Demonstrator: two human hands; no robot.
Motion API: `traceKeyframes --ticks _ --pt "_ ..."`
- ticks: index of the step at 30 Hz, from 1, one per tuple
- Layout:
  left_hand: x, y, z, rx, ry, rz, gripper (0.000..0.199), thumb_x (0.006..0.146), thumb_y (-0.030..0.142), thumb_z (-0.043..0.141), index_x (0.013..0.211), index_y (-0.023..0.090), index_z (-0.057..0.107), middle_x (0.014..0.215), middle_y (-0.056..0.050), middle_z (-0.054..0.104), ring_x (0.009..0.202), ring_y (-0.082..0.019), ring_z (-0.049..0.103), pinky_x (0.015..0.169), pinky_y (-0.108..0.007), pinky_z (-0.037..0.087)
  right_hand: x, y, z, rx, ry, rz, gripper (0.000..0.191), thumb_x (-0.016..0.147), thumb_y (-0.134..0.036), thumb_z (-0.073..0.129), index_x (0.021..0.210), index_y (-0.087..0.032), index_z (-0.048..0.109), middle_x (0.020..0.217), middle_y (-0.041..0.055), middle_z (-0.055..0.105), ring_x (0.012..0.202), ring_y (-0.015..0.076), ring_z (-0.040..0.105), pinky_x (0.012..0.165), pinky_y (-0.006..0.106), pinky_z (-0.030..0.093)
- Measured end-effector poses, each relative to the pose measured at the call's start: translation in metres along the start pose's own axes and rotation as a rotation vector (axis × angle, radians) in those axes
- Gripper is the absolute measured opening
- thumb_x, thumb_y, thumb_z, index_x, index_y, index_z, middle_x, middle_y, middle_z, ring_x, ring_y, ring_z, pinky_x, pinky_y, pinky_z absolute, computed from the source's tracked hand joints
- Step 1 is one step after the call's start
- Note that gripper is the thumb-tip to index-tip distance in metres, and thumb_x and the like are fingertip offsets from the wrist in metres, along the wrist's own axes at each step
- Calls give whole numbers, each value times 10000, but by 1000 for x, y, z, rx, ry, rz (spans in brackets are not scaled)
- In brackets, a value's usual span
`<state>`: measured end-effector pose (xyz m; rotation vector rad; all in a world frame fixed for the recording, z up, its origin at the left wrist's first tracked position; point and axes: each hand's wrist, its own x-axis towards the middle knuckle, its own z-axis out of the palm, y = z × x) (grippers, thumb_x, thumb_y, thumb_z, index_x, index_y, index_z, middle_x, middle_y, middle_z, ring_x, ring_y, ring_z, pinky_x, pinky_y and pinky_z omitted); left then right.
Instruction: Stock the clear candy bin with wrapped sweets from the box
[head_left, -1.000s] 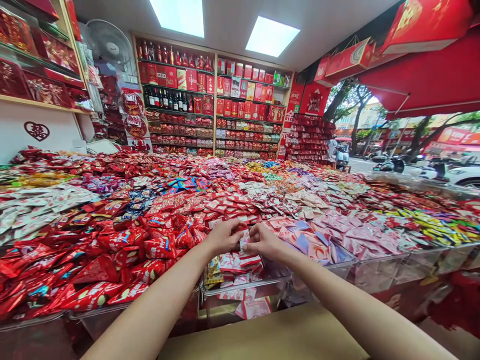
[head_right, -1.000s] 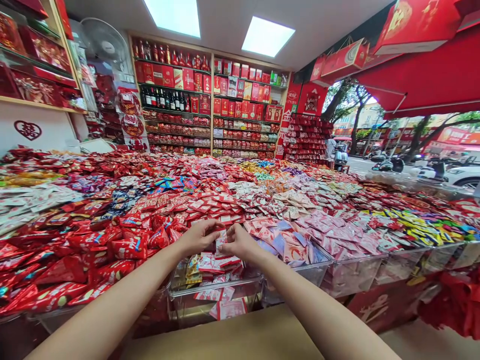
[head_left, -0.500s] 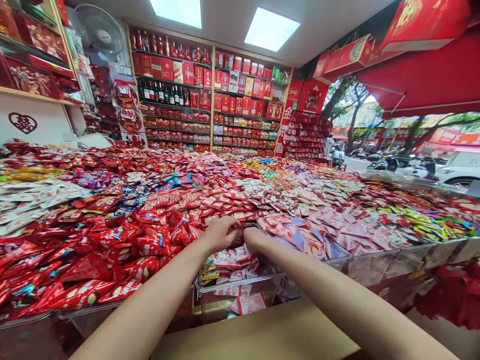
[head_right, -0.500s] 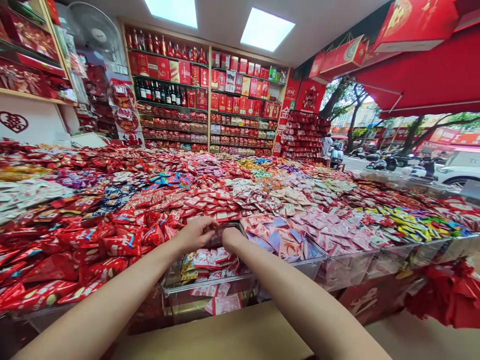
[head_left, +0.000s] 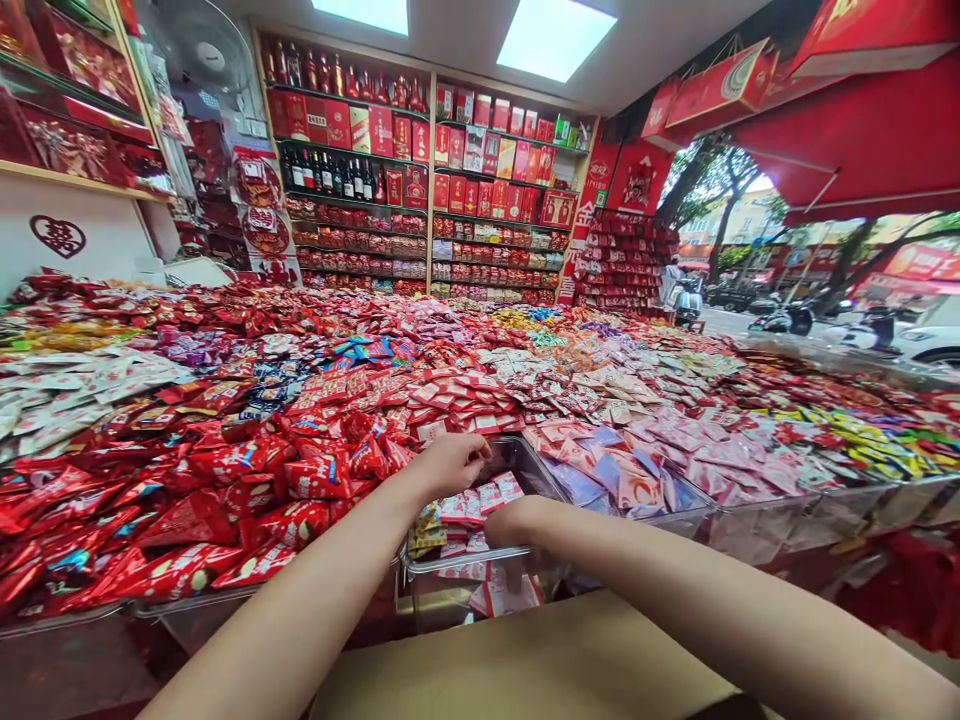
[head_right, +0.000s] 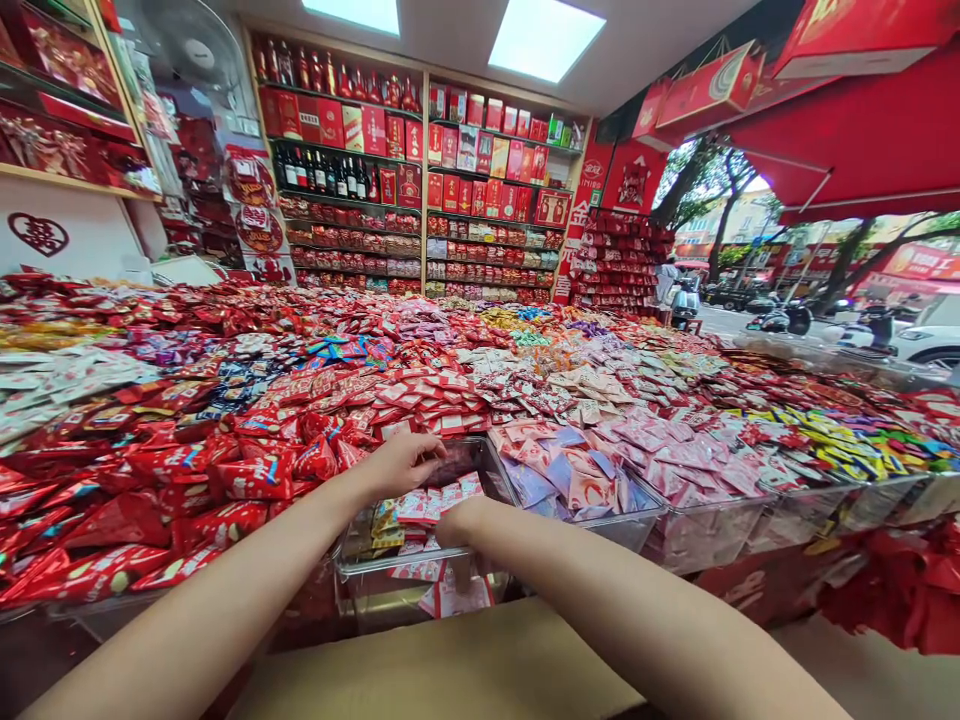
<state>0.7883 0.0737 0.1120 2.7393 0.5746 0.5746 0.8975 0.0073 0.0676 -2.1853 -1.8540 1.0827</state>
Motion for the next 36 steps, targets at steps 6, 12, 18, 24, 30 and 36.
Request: traceKeyframes --ticks 6,12,18,24,30,36 --pt "0 1 1 20 -28 -3 222 717 139 466 830 171 655 755 -27 679 677 -146 581 614 -230 409 -3 2 0 -400 -646 139 260 327 -243 789 513 -149 634 478 -12 584 404 134 526 403 260 437" --pt "0 -1 2 18 -41 -24 236 690 115 472 812 191 659 734 -6 681 674 -138 584 618 -220 419 -19 -13 -5 -534 -424 -45 84 485 -90 691 493 -130 617 438 3 544 448 159 516 479 285 427" --pt "2 -1 1 -32 27 -55 294 763 123 370 926 169 610 788 -34 667 720 -152 583 650 -245 429 -38 -13 -37 -491 123 -310 215 749 -176 503 920 -110 615 901 114 642 750 193 561 655 279 410" --pt "1 5 -6 -115 75 -37 232 791 190 389 907 182 589 837 -25 658 784 -153 592 720 -265 434 -27 4 -37 15 429 -475 158 782 -209 482 848 -101 575 817 65 606 716 144 512 644 243 387" --pt "0 6 -7 -193 157 -56 181 747 152 455 860 181 593 803 -20 657 755 -144 595 692 -247 443 -19 8 -19 521 425 -472 187 760 -320 510 801 -138 517 687 -8 536 577 95 460 523 209 360" --pt "3 7 -13 -255 322 -115 208 802 261 419 889 156 576 829 -44 625 800 -165 573 738 -288 439 -22 6 -20 406 750 -481 104 715 -258 548 737 -165 507 663 -12 554 579 102 475 548 216 377"
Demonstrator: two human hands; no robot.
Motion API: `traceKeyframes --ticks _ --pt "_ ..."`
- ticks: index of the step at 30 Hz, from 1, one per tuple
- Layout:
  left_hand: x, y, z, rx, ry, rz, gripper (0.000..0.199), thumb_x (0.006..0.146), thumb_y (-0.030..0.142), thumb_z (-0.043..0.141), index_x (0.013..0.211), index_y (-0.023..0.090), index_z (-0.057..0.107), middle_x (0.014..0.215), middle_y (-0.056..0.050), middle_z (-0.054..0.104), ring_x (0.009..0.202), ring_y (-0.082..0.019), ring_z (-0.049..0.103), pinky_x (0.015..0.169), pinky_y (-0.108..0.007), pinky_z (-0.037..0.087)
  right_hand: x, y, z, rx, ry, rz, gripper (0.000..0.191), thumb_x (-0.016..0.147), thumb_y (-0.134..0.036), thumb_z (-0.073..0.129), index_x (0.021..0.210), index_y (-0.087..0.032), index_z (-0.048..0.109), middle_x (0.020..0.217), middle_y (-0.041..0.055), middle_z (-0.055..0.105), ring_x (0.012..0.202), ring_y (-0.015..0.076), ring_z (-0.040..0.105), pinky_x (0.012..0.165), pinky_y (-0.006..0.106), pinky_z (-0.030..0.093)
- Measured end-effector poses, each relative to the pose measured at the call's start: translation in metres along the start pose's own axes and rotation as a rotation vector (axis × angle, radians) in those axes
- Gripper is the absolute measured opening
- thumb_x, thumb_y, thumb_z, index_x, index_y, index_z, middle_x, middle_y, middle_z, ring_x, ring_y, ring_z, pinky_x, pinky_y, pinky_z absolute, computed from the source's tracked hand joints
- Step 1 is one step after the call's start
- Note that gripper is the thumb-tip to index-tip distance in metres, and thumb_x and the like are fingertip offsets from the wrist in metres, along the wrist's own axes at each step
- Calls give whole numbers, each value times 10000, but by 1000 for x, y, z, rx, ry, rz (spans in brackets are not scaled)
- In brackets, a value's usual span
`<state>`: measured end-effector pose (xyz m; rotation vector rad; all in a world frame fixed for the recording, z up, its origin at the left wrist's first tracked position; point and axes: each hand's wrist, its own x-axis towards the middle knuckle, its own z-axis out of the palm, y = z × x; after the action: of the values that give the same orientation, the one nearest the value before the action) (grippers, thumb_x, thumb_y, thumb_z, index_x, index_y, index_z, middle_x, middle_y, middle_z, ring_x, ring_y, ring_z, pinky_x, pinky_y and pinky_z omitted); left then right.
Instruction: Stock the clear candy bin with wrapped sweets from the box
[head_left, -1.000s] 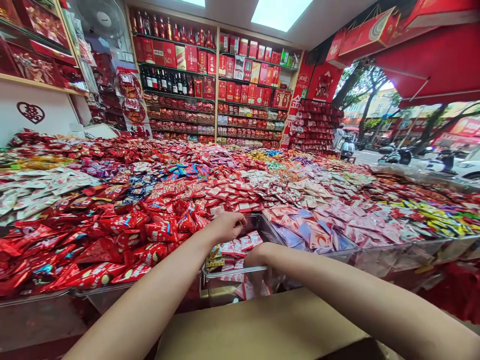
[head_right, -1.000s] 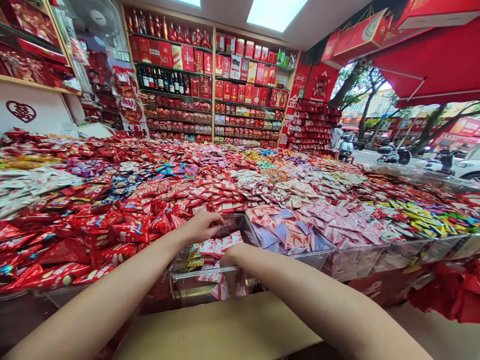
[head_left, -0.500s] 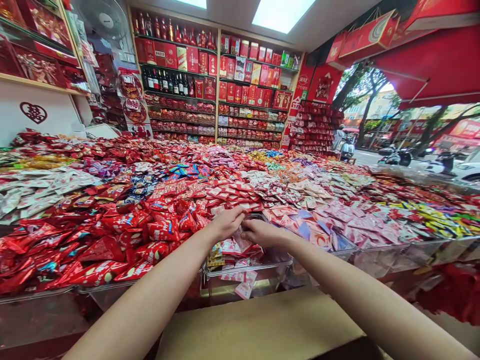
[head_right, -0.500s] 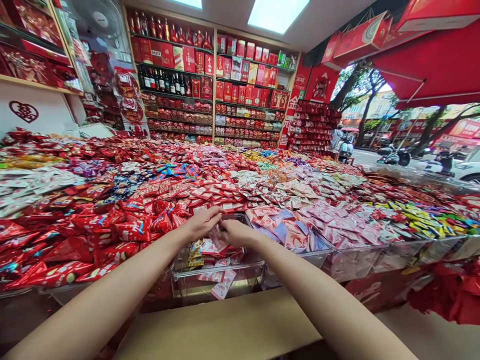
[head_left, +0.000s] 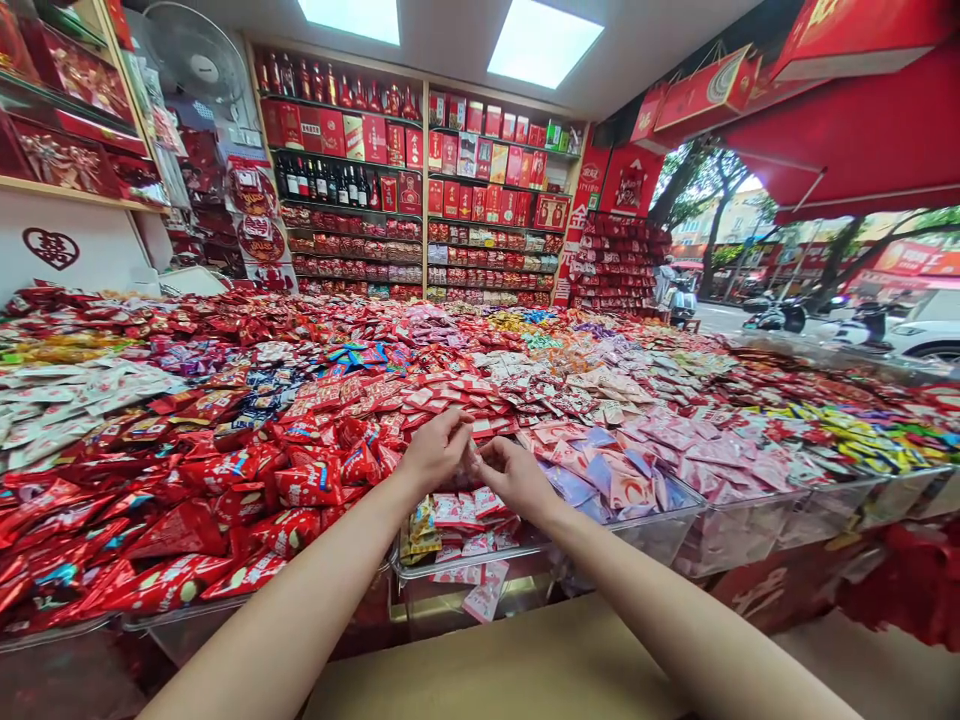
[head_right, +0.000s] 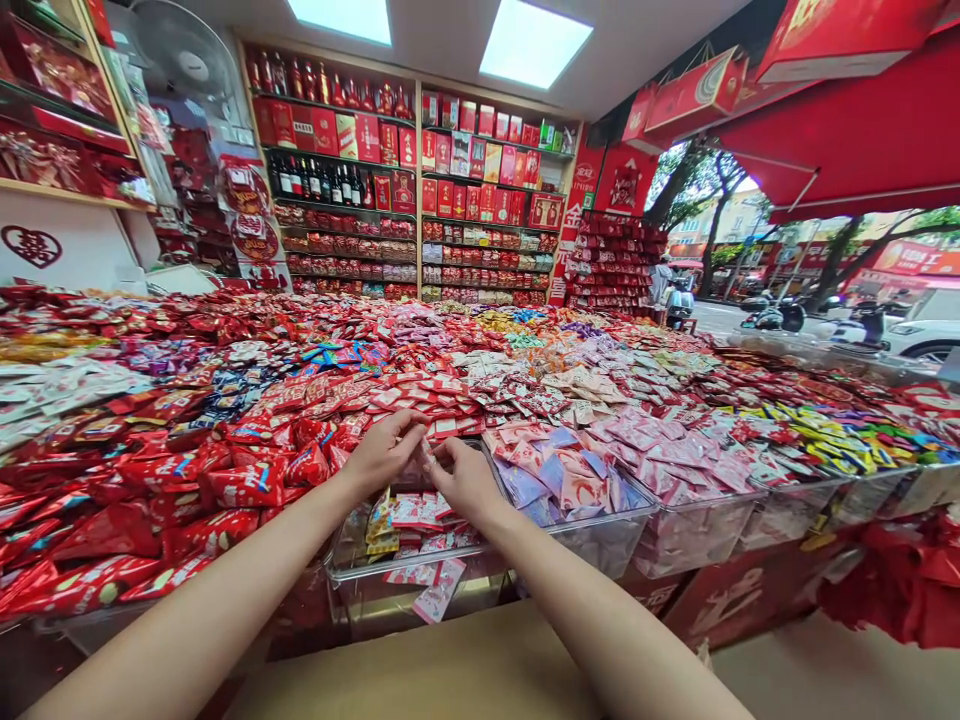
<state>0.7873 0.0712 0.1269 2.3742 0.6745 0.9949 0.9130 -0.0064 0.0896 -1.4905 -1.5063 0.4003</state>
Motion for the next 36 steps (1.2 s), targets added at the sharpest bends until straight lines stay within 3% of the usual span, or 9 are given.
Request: traceKeyframes --ticks 3,6,12,17,20,26,30,33,36 --pt "0 -2 -1 -46 -28 -1 261 817 327 386 762 168 585 704 -18 613 694 -155 576 651 -276 458 -1 -4 -2 -151 136 -130 37 710 -199 533 732 -170 536 706 9 585 640 128 498 609 246 385" --pt "-1 -5 1 -107 -67 11 233 758 226 431 943 167 560 735 -4 637 632 -131 589 584 -246 474 -1 -5 -2 -213 194 -167 63 683 -148 529 738 -175 541 734 23 584 701 156 511 659 277 401" --pt "-2 -6 0 -137 -15 140 449 621 39 444 1041 177 523 1019 -37 600 980 -151 549 900 -304 421 1 0 2 -148 349 -223 358 638 -77 475 986 -161 490 1025 98 528 967 215 489 846 377 403" --pt "-2 -6 0 -121 19 172 463 659 33 444 1087 204 493 1080 -32 566 1039 -146 515 942 -312 387 4 4 3 221 277 -125 328 713 -148 460 1036 -187 419 965 61 569 854 161 569 759 312 469" --pt "-2 -6 0 -95 14 132 426 704 116 501 1122 188 458 984 -39 576 941 -156 548 868 -317 429 4 5 2 273 265 -92 307 710 -167 480 1007 -189 405 893 45 574 796 151 581 699 289 483" --pt "-3 -7 -1 -16 -43 55 557 709 133 525 1233 181 344 903 -17 564 888 -143 552 868 -311 421 2 8 0 -97 246 -189 267 634 -83 512 883 -181 530 1036 82 523 917 183 528 694 291 463" --pt "-2 -13 3 86 -28 -26 513 675 104 529 1174 147 419 1035 -81 525 949 -182 528 881 -356 413 2 8 -1 -304 121 -37 182 641 -165 584 822 -155 592 805 54 588 788 182 554 669 280 445" --pt "-1 -16 6 144 -17 -42 370 691 100 497 1059 130 511 1026 -97 512 922 -192 527 844 -355 428 5 4 -2 -498 -18 109 206 611 -189 613 809 -130 624 807 80 633 769 197 579 667 271 441" --pt "-1 -13 6 173 -65 -6 266 683 97 507 935 133 583 902 -67 537 847 -182 537 793 -327 442 12 -5 1 -690 -199 141 264 604 -166 607 861 -118 642 871 106 668 820 215 611 694 259 450"
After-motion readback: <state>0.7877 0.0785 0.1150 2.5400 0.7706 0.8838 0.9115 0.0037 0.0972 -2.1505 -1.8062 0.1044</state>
